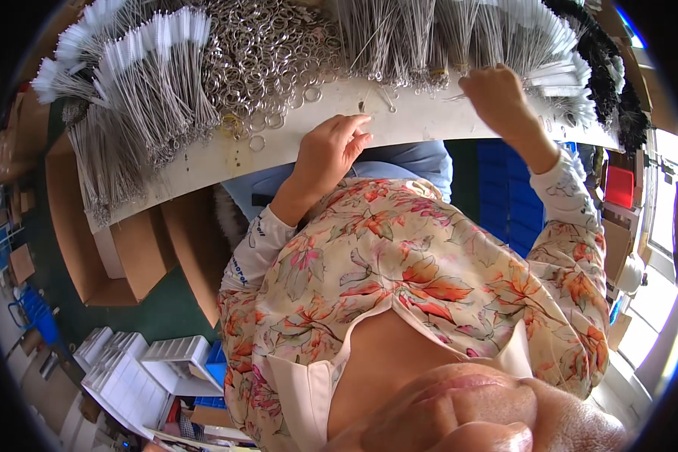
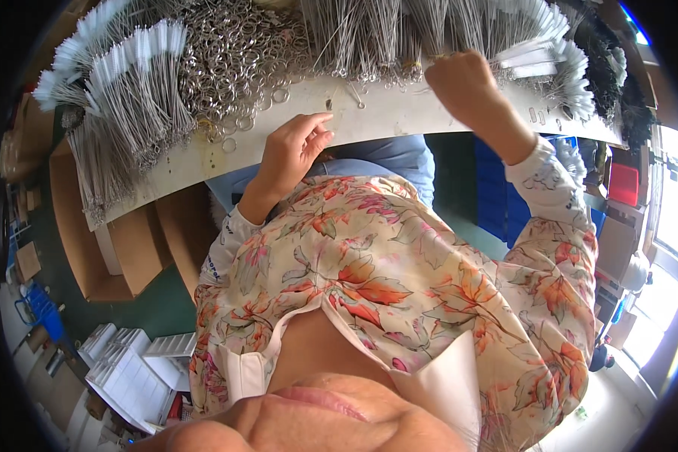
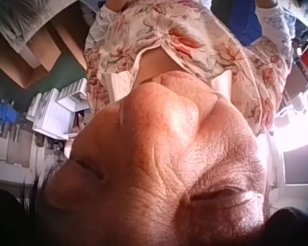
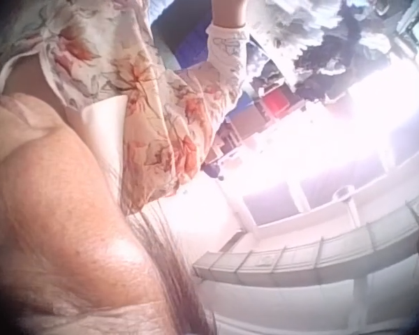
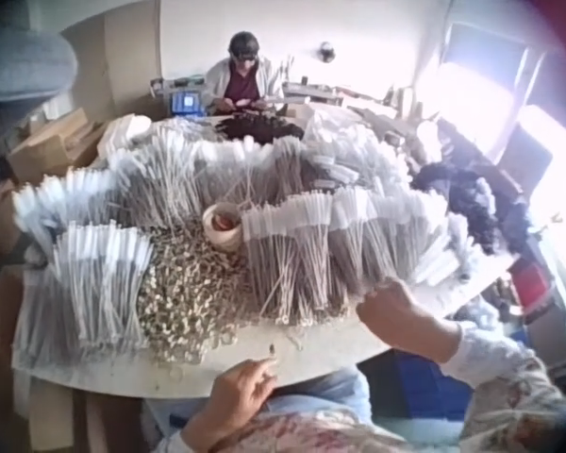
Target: Assembling small white cleaning brushes onto metal split rings in a workshop.
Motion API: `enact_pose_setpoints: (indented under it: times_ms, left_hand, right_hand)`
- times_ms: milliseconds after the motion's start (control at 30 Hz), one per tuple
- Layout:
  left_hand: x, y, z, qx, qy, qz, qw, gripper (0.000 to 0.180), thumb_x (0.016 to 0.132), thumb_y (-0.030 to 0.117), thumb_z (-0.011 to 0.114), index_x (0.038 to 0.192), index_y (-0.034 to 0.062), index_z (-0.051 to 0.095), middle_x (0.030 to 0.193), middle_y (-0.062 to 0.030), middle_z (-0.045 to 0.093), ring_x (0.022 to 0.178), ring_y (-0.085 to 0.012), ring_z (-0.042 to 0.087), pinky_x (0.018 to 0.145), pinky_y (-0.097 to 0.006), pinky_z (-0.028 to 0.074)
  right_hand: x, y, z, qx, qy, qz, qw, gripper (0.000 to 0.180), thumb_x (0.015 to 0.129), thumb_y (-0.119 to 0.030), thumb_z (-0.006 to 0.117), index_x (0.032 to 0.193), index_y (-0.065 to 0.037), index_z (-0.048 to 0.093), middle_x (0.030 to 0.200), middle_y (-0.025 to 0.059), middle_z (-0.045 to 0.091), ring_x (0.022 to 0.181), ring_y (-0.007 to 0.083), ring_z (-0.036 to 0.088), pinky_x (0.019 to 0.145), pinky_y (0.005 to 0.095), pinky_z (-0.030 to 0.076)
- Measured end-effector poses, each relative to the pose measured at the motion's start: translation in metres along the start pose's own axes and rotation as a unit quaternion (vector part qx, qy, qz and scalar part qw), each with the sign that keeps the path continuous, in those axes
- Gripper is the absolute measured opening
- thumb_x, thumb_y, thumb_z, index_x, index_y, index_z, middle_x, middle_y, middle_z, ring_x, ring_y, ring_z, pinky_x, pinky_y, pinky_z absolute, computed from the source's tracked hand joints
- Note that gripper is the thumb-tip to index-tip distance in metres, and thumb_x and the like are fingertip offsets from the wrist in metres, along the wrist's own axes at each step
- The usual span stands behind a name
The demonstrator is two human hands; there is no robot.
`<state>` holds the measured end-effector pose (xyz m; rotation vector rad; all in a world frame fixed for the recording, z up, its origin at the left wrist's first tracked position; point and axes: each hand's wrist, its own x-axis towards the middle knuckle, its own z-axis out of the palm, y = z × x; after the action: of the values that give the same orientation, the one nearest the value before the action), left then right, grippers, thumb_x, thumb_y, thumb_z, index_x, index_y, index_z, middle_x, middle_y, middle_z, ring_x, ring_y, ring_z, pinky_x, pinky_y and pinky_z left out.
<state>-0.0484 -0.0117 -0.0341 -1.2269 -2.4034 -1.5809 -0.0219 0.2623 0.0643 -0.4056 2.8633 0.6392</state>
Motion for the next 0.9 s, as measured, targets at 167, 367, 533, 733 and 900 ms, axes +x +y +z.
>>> enact_pose_setpoints:
  times_ms: [167, 367, 533, 733, 900]
  left_hand:
    - [-0.005, 0.005, 0.004, -0.079, -0.017, -0.074, 0.994, 0.022, 0.081, 0.008, 0.065, 0.102, 0.0018, 0.059, 0.078, -0.0094, 0.062, 0.063, -0.0184, 0.060, 0.057, -0.028, 0.049]
    - [0.000, 0.014, -0.009, -0.043, 0.049, 0.097, 0.993, 0.019, 0.078, 0.005, 0.067, 0.095, 0.0027, 0.059, 0.081, -0.0083, 0.062, 0.068, -0.0212, 0.062, 0.059, -0.029, 0.050]
    - [0.035, 0.017, -0.027, 0.069, -0.030, 0.171, 0.982, 0.021, 0.074, 0.013, 0.070, 0.092, 0.0057, 0.061, 0.077, -0.0074, 0.060, 0.063, -0.0229, 0.057, 0.057, -0.034, 0.047]
    - [0.059, -0.045, -0.037, 0.333, 0.005, 0.074, 0.940, 0.016, 0.074, 0.021, 0.070, 0.081, 0.0091, 0.062, 0.070, -0.0031, 0.058, 0.066, -0.0210, 0.054, 0.064, -0.034, 0.041]
    - [0.058, -0.053, -0.041, 0.306, 0.066, 0.039, 0.949, 0.009, 0.072, 0.015, 0.070, 0.072, 0.0097, 0.062, 0.070, -0.0026, 0.059, 0.067, -0.0223, 0.054, 0.066, -0.035, 0.040]
  right_hand:
    - [0.001, -0.057, 0.035, 0.264, 0.022, -0.034, 0.964, 0.008, 0.079, -0.012, 0.057, 0.075, -0.010, 0.063, 0.073, 0.0037, 0.061, 0.070, 0.0202, 0.061, 0.060, 0.0361, 0.045]
    - [0.020, -0.084, 0.001, 0.814, -0.235, -0.046, 0.530, 0.020, 0.090, -0.021, 0.055, 0.089, -0.004, 0.063, 0.068, -0.0002, 0.056, 0.057, 0.0062, 0.049, 0.051, 0.0209, 0.040]
    - [0.017, -0.056, -0.005, 0.780, -0.234, -0.033, 0.580, 0.018, 0.088, -0.022, 0.057, 0.083, -0.005, 0.064, 0.071, 0.0018, 0.060, 0.059, 0.0100, 0.054, 0.052, 0.0235, 0.041]
    - [0.002, -0.057, 0.043, 0.337, 0.034, 0.031, 0.940, 0.011, 0.082, -0.018, 0.058, 0.078, -0.008, 0.062, 0.074, 0.0073, 0.064, 0.069, 0.0299, 0.061, 0.060, 0.0404, 0.047]
    - [0.011, -0.060, 0.020, 0.664, 0.099, 0.075, 0.737, 0.011, 0.083, -0.012, 0.061, 0.089, -0.003, 0.066, 0.070, 0.0064, 0.063, 0.063, 0.0130, 0.061, 0.057, 0.0269, 0.047]
